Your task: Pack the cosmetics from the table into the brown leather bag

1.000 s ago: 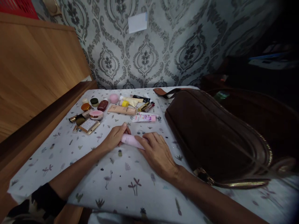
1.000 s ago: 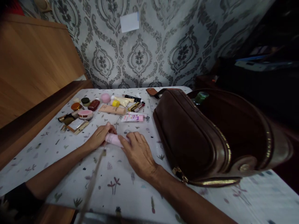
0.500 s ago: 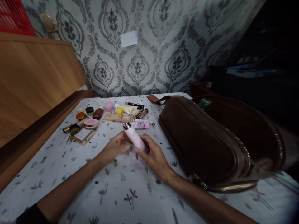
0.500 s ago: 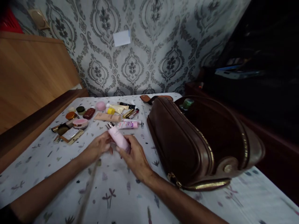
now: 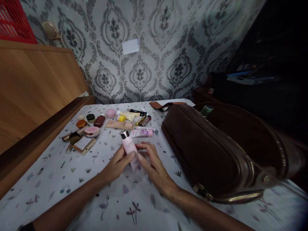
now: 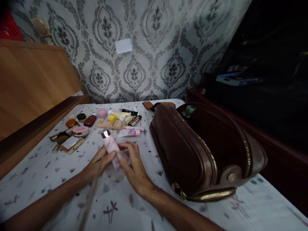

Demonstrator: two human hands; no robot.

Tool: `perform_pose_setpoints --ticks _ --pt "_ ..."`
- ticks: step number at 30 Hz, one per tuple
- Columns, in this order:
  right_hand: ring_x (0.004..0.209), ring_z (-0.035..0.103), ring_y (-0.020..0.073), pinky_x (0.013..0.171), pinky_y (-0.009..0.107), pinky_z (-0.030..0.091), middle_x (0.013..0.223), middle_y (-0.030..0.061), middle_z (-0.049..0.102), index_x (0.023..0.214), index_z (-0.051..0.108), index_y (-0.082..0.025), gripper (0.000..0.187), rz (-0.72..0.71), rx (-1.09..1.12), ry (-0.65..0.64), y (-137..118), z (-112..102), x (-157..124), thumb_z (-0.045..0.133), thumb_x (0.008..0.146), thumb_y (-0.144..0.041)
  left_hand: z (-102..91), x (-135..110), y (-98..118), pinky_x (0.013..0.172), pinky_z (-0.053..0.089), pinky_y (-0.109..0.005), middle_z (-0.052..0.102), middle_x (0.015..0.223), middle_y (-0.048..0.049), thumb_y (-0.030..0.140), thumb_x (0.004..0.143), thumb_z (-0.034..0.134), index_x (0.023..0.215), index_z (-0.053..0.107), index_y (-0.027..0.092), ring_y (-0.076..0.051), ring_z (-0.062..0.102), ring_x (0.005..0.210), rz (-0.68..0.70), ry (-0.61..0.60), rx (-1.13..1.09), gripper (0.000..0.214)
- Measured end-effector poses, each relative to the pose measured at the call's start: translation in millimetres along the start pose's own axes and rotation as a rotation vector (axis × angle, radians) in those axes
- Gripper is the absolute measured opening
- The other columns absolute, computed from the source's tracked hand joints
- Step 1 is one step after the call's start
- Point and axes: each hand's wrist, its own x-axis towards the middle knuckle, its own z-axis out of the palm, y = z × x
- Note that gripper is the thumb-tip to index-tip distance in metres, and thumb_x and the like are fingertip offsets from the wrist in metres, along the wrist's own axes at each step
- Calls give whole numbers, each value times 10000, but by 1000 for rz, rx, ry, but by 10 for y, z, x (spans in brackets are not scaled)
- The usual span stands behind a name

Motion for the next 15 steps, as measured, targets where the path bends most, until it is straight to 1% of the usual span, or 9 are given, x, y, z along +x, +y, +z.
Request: perform_pose_setpoints --ticks 2,4,5,7,9,10,11,13,15 --pt "1300 493 245 1131 469 396 1316 100 550 1270 541 -257 400 -7 -21 34 -19 -50 23 495 974 -523 -24 -10 69 897 510 -354 673 1104 -75 565 928 549 1185 554 202 -250 624 1060 24 11 51 444" --pt "1270 531 245 1092 454 436 1306 96 576 1265 542 -256 422 26 49 53 -36 -101 58 489 971 -553 -55 -15 150 776 503 -330 667 987 -48 517 960 502 1160 531 206 -218 628 901 57 22 193 371" --pt "1219 570 245 1022 434 491 1286 100 591 1251 547 -250 438 47 116 61 -41 -121 78 470 972 -579 -72 -15 182 735 487 -322 656 952 -38 484 964 498 1142 528 208 -207 615 845 82 35 302 329" --pt "1022 650 235 753 359 570 1199 108 618 1213 557 -233 513 92 268 75 -40 -142 111 413 961 -656 -104 -8 205 707 459 -318 639 935 -30 412 940 541 1093 544 218 -205 595 817 143 66 558 247" --pt "773 648 201 496 279 478 1016 85 635 1179 567 -220 599 155 364 84 -25 -144 130 373 933 -730 -125 6 162 728 452 -321 627 947 -29 350 903 591 1042 571 232 -220 595 865 198 75 799 184" --pt "669 612 182 439 256 413 892 56 624 1160 574 -215 622 190 371 82 -14 -140 132 375 918 -753 -129 14 122 737 453 -322 619 946 -27 338 894 604 1021 581 238 -225 595 886 212 69 899 163" --pt "586 563 163 417 243 366 773 22 595 1133 582 -212 625 222 355 78 -3 -135 132 398 904 -763 -129 20 77 737 455 -321 611 939 -25 339 894 610 1006 587 243 -227 594 891 218 62 982 149" --pt "487 467 135 423 238 326 604 -34 515 1044 592 -210 575 256 297 72 19 -126 130 466 885 -749 -116 30 -8 727 457 -321 598 934 -26 363 905 614 998 596 245 -227 593 885 225 52 1103 152" --pt "455 421 122 436 244 327 555 -56 485 970 580 -216 506 259 252 76 40 -122 135 524 875 -710 -97 33 -62 713 457 -325 593 938 -32 389 911 619 1004 603 242 -231 591 879 231 54 1170 174"
